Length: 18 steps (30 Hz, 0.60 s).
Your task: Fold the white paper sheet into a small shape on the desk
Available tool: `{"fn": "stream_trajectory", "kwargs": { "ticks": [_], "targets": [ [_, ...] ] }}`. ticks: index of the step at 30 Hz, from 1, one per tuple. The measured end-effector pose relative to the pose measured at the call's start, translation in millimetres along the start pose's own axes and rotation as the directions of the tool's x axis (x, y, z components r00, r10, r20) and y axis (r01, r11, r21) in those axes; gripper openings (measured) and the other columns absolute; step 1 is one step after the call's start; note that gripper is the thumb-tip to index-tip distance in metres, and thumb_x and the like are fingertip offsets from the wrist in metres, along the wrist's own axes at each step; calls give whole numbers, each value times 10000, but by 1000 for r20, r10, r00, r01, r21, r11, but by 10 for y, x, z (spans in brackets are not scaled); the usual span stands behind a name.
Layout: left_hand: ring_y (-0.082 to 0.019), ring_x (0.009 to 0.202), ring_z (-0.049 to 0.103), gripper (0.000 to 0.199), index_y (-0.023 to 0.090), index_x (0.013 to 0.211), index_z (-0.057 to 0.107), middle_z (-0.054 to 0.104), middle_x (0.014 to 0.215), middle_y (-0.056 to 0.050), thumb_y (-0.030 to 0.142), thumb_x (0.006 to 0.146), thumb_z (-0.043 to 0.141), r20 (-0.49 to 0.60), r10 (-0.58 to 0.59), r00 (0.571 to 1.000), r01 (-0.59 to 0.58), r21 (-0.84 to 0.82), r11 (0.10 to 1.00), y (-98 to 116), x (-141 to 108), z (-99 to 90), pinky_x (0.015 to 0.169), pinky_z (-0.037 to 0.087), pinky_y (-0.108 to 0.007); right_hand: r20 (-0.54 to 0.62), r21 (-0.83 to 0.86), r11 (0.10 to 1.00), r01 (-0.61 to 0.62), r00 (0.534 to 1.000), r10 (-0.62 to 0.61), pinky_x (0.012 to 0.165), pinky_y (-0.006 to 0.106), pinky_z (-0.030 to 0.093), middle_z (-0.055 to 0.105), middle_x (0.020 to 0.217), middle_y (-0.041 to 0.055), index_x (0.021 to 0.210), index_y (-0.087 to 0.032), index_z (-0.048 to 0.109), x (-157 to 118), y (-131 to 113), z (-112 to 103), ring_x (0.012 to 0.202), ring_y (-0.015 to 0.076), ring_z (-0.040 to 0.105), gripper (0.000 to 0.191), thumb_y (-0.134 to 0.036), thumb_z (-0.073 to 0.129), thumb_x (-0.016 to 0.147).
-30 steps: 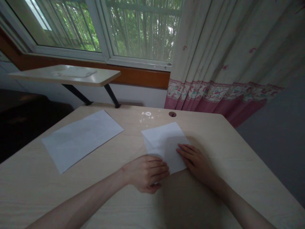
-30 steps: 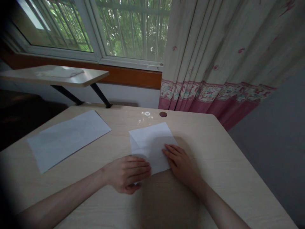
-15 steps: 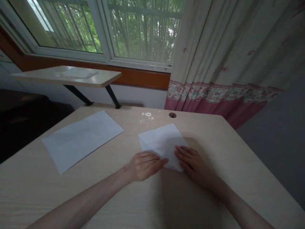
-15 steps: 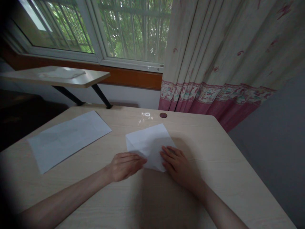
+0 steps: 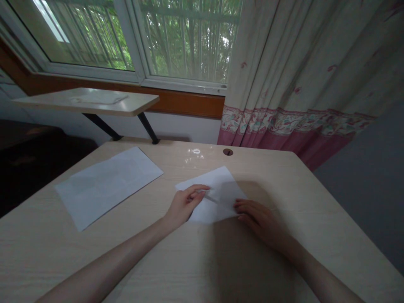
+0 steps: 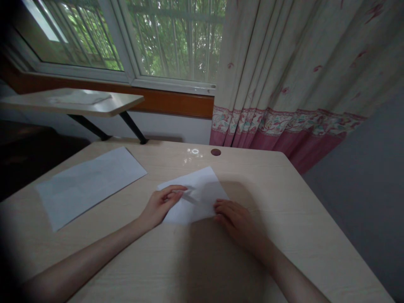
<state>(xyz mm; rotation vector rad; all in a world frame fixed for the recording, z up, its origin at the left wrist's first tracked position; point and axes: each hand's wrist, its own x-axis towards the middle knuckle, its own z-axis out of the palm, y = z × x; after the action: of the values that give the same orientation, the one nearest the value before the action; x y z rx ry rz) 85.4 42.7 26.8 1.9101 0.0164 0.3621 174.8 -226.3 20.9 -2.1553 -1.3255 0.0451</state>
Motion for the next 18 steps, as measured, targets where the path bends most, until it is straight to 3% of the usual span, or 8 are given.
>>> {"fn": "stream_trajectory", "kwargs": {
  "ticks": [3, 7, 10, 13, 16, 18],
  "targets": [
    [-68, 364, 298, 321, 160, 1047, 670, 357, 422, 96, 428, 885, 600, 15, -88, 996, 90, -185, 979, -53, 52, -9, 394, 161, -184, -42, 25, 999, -32, 999, 33, 913, 405, 518, 697, 1128, 76, 1060, -246, 658, -14, 21, 44, 1066, 219, 644, 228, -316, 455, 983],
    [-138, 512, 552, 480, 139, 1150, 616, 622, 589, -4, 543, 927, 482, 53, -30, 998, 41, -225, 973, -65, 43, -79, 493, 377, -217, -100, 63, 992, -109, 988, 115, 886, 415, 529, 708, 1106, 80, 998, -242, 673, -16, 14, 92, 1013, 227, 667, 243, -333, 449, 978],
    [-202, 705, 655, 602, 126, 1190, 588, 714, 742, -74, 639, 911, 441, 87, 186, 979, -170, -162, 972, -7, 3, -162, 699, 477, -300, -125, 90, 977, -195, 971, 205, 847, 417, 542, 718, 1078, 82, 1034, -243, 676, 3, -17, 88, 968, 238, 683, 253, -358, 460, 971],
    [-220, 811, 676, 537, 148, 1073, 643, 729, 864, -92, 629, 844, 573, 85, 354, 931, -351, -43, 935, 64, -22, -191, 782, 486, -315, -110, 148, 955, -256, 956, 273, 790, 399, 554, 731, 1027, 75, 1067, -246, 675, 34, -56, 44, 914, 244, 695, 255, -359, 469, 968],
    [-206, 817, 671, 364, 160, 887, 684, 724, 881, -90, 518, 829, 656, 48, 385, 922, -388, 73, 919, 107, -39, -133, 750, 491, -284, -85, 199, 937, -289, 947, 310, 752, 381, 555, 736, 1002, 64, 1010, -251, 688, 62, -81, 2, 868, 242, 701, 234, -361, 489, 955],
    [-174, 717, 642, 326, 163, 744, 669, 697, 761, -59, 480, 819, 672, -13, 325, 946, -321, 126, 939, 114, -56, -68, 671, 473, -251, -88, 209, 932, -295, 944, 319, 746, 374, 551, 734, 1007, 64, 976, -248, 688, 71, -78, -6, 865, 241, 699, 208, -362, 518, 937]
  ]
}}
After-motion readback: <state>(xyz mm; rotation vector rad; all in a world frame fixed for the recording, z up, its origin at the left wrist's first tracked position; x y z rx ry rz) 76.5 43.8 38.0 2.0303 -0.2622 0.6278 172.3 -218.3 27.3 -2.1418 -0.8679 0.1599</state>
